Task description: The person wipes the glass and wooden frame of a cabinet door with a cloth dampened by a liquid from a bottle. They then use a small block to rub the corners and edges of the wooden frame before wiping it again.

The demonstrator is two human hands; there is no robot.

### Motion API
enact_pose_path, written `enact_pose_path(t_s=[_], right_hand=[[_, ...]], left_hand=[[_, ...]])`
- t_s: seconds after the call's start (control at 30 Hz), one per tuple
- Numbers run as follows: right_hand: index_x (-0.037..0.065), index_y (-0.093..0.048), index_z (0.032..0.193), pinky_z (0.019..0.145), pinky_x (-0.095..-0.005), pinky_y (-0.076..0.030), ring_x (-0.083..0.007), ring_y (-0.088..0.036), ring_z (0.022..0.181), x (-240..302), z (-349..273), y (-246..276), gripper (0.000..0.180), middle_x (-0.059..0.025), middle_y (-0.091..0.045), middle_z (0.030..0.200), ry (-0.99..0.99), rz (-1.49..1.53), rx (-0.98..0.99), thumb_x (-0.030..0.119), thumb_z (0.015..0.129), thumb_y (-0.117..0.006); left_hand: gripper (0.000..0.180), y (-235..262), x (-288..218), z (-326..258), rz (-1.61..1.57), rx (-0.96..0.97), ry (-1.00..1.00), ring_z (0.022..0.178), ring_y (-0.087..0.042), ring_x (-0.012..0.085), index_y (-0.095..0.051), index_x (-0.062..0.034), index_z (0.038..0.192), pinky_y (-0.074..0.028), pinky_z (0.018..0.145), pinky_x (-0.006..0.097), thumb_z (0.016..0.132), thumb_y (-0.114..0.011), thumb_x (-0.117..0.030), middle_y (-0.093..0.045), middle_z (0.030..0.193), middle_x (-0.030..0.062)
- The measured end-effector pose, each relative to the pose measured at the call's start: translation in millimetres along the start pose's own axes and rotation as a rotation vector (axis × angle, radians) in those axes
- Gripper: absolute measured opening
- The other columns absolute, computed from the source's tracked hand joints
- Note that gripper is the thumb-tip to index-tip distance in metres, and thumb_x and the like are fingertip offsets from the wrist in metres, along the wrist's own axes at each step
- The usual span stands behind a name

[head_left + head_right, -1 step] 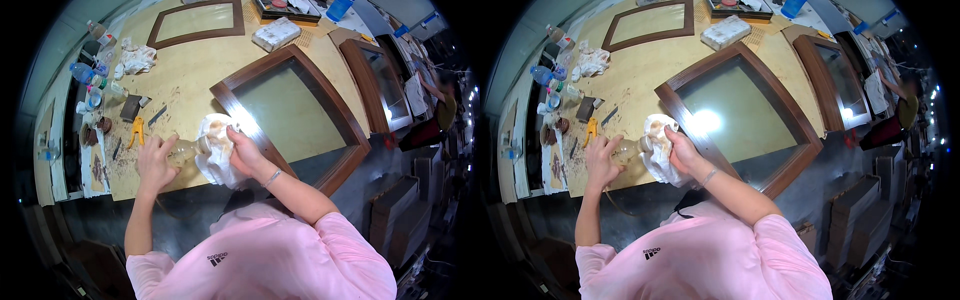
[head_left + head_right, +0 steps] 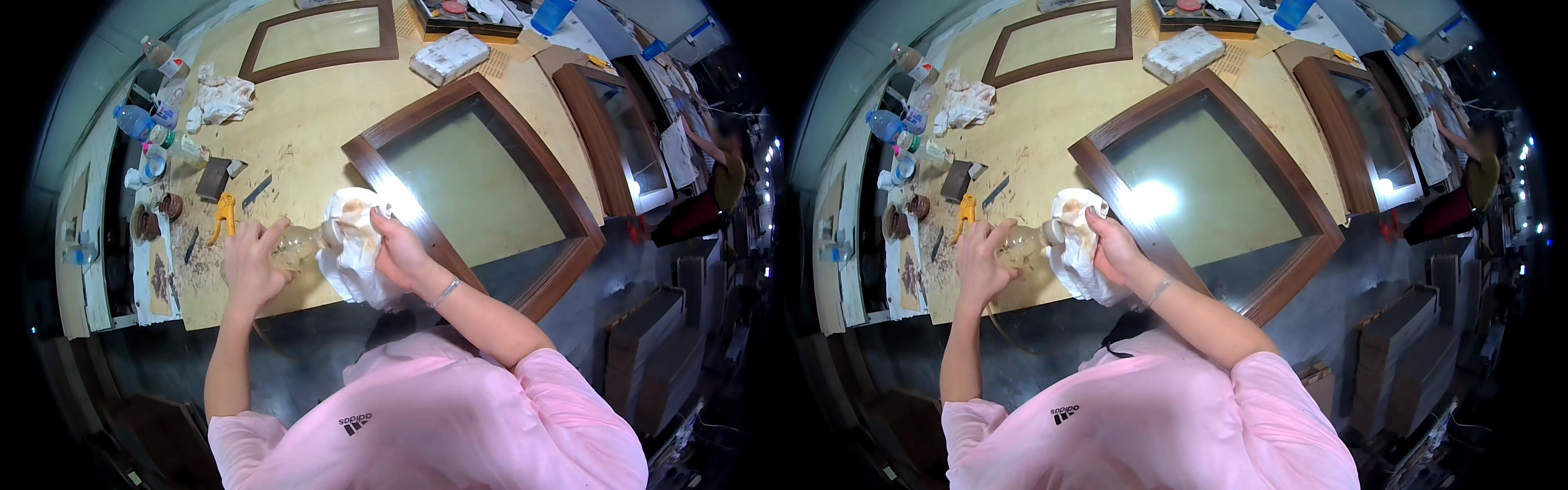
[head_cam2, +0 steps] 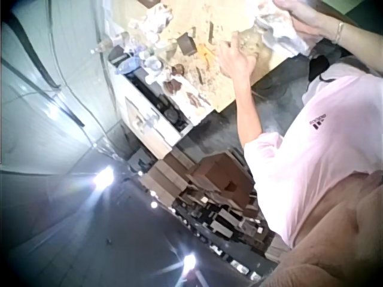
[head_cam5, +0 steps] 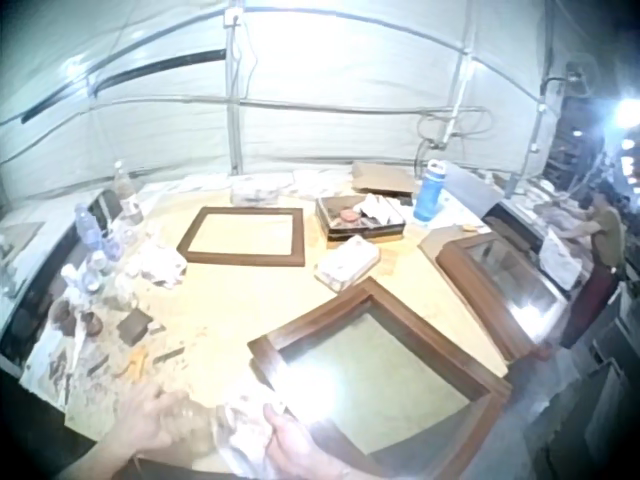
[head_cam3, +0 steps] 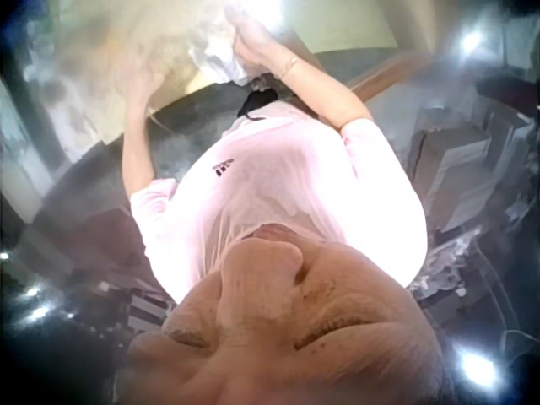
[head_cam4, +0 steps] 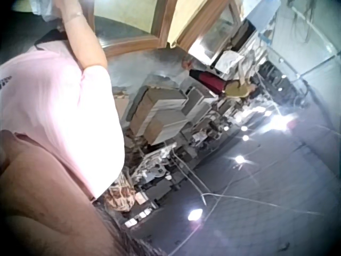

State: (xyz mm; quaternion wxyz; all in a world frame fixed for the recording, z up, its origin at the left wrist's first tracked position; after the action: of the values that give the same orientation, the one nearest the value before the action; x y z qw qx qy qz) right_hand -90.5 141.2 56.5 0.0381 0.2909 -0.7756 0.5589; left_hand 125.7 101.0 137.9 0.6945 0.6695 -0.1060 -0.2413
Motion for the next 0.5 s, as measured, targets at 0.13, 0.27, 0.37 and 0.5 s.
enact_pose_path(t_s=[0.13,0.27,0.37,0.5], right_hand=[[0.001,-0.04,0.139,0.108,-0.0421,-0.042,-0.027,-0.054,0.124,1.8,-7.1,5.5,0.042,-0.0151,-0.053,0.136,-0.025,0.1,0.046,0.026,0.106,-0.033],[0.0,-0.039,0.141,0.109,-0.0446,-0.04,-0.0292,-0.053,0.126,5.9,-35.9,0.3,0.043,-0.0166,-0.053,0.137,-0.061,0.157,0.04,0.025,0.106,-0.032],[0.0,-0.037,0.142,0.109,-0.0451,-0.039,-0.0304,-0.052,0.127,8.6,-69.1,-4.4,0.044,-0.0174,-0.051,0.139,-0.087,0.161,0.058,0.026,0.106,-0.034],[-0.002,-0.036,0.141,0.111,-0.0477,-0.037,-0.0325,-0.048,0.13,22.6,-127.5,-13.0,0.045,-0.0182,-0.048,0.141,0.007,0.226,0.041,0.025,0.105,-0.038]], left_hand=[[0.074,-24.7,34.6,35.4,-0.418,-0.033,0.149,0.102,-0.06,0.0251,-0.064,-0.0091,0.119,-0.048,0.089,0.039,0.048,-0.085,-0.004,-0.063,0.107,0.007],[0.07,-52.2,65.8,101.9,-1.133,-0.109,0.392,0.103,-0.061,0.0216,-0.058,-0.0049,0.121,-0.05,0.09,0.036,0.056,-0.086,-0.001,-0.062,0.113,0.007],[0.068,-84.1,91.5,159.3,-1.253,-0.31,0.36,0.102,-0.061,0.0195,-0.054,-0.0033,0.122,-0.051,0.088,0.034,0.061,-0.084,0.002,-0.062,0.114,0.0069],[0.067,-114.5,106.5,209.9,-1.262,-0.466,0.312,0.101,-0.061,0.0215,-0.05,-0.0044,0.123,-0.051,0.088,0.035,0.065,-0.082,0.004,-0.061,0.113,0.0073]])
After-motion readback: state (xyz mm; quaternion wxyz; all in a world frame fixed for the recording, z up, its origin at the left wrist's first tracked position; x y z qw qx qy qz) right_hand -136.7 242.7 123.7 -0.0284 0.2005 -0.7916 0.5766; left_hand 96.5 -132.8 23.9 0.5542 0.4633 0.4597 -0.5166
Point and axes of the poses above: each hand's wrist, its own z-axis towards the middle knuckle, its own y-axis out of the back of the hand, x = y × z, the point moved 2 cm from there along z, towards the middle knuckle
